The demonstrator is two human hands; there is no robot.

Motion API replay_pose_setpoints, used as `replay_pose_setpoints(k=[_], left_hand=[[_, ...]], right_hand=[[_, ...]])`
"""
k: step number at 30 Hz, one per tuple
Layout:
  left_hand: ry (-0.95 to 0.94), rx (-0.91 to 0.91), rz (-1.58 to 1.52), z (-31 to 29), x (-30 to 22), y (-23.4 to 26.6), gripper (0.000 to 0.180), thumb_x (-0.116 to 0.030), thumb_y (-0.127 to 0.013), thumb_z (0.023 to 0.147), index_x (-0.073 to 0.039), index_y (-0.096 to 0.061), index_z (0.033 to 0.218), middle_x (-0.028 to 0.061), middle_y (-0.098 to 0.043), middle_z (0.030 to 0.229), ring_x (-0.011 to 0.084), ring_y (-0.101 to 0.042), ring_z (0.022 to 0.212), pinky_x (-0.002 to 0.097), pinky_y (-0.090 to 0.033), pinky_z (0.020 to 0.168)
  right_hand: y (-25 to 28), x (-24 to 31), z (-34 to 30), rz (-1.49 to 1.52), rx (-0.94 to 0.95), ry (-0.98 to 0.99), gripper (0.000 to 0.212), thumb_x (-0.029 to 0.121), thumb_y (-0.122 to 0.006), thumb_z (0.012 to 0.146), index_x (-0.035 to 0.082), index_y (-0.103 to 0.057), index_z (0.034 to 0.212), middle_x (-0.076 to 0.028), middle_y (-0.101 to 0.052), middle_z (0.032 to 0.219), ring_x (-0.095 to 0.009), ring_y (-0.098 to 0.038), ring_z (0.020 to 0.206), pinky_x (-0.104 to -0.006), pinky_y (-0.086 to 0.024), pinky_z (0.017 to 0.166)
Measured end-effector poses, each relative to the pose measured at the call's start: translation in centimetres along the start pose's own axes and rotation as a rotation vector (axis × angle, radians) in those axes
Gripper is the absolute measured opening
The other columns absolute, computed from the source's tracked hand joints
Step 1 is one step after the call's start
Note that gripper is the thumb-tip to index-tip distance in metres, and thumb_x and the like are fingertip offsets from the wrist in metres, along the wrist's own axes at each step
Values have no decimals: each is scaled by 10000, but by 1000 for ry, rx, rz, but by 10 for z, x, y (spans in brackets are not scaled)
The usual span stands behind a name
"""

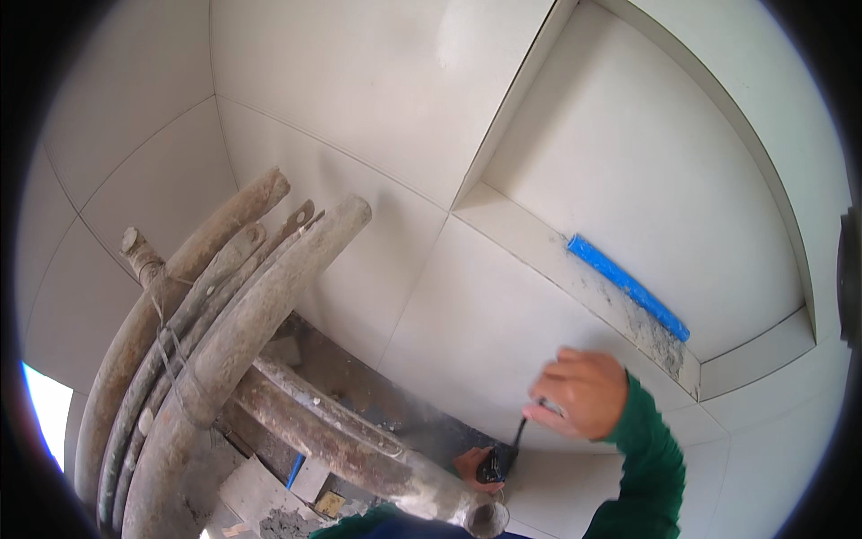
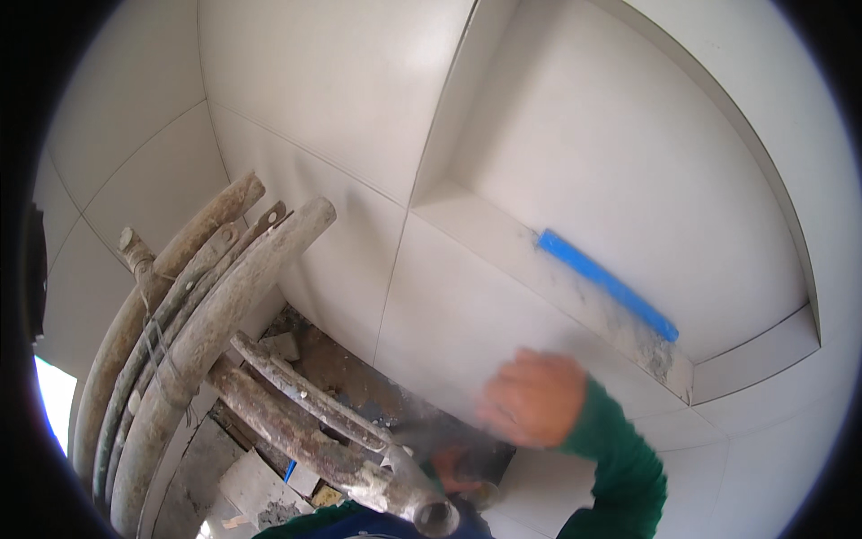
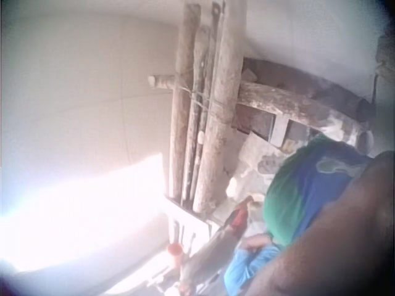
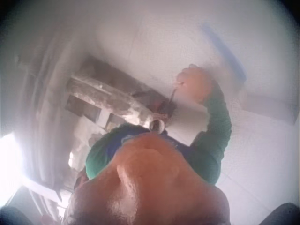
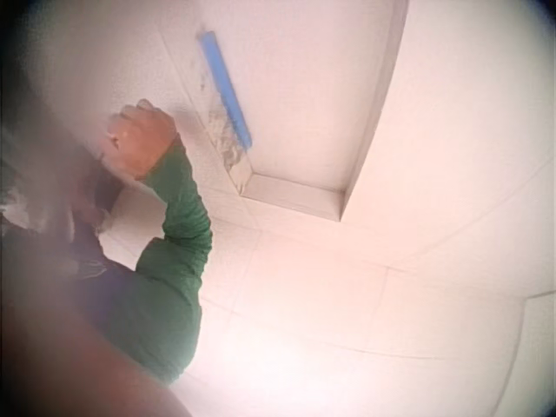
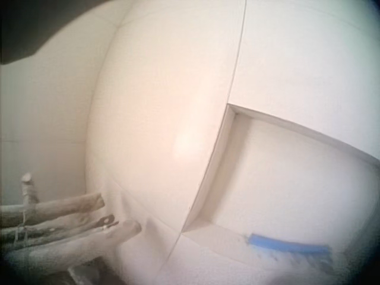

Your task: The person repeatedly wipes white wall tiles with a yellow sponge, dipping it into a bucket of water between passes. They also use a small tool to scrape or clean the grout lines between tiles.

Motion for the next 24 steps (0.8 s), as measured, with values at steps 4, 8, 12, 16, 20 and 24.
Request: replay_pose_setpoints(k=[4, 8, 12, 16, 20, 24], left_hand=[[35, 69, -72, -4, -4, 5, 872, -558, -886, 624, -27, -645, 1273, 141, -640, 931, 303, -697, 812, 394, -554, 706], [30, 145, -95, -7, -2, 3, 888, -575, -873, 639, -37, -634, 1304, 142, -636, 949, 305, -695, 832, 399, -544, 719], [81, 165, -74, -8, -3, 4, 908, -568, -871, 647, -51, -614, 1348, 151, -639, 971, 318, -690, 848, 402, -538, 738], [181, 210, -101, 0, -13, 17, 928, -500, -875, 683, -48, -554, 1427, 160, -642, 986, 329, -688, 867, 403, -533, 759], [186, 132, -76, 0, -9, 16, 933, -493, -824, 786, -23, -451, 1500, 189, -656, 1135, 302, -672, 989, 405, -532, 867], [474, 191, -332, 0, 6, 6, 868, -525, -731, 902, -14, -405, 1525, 186, -663, 1260, 249, -675, 1084, 397, -537, 929]], right_hand=[[-64, -15, -78, 364, 40, -365, 319, 295, -776, 851, 97, -616, 658, -63, -595, 686, -300, -571, 703, -402, -455, 579], [-173, -30, -186, 661, 97, -793, 223, 293, -781, 841, 73, -740, 836, -75, -726, 826, -272, -682, 764, -373, -546, 702], [-286, -18, -285, 785, 360, -1019, 360, 284, -827, 826, 65, -776, 1106, -99, -778, 911, -203, -713, 763, -346, -564, 749], [-429, 39, -376, 1276, 594, -1502, 510, 437, -789, 851, 69, -739, 1200, -160, -775, 938, -266, -736, 848, -401, -583, 764], [-524, 85, -399, 1217, 944, -1416, 560, 572, -678, 919, 65, -766, 1140, -111, -774, 929, -241, -738, 793, -375, -580, 749], [-536, 97, -369, 1195, 750, -1389, 540, 552, -679, 923, 64, -767, 1137, -113, -774, 934, -241, -737, 806, -372, -578, 756]])
Point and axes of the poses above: each hand's wrist, its own z-axis towards the middle knuckle, its own y-axis out of the back of the hand, x = y × z, the point moved 3 cm from there along z, towards the middle knuckle
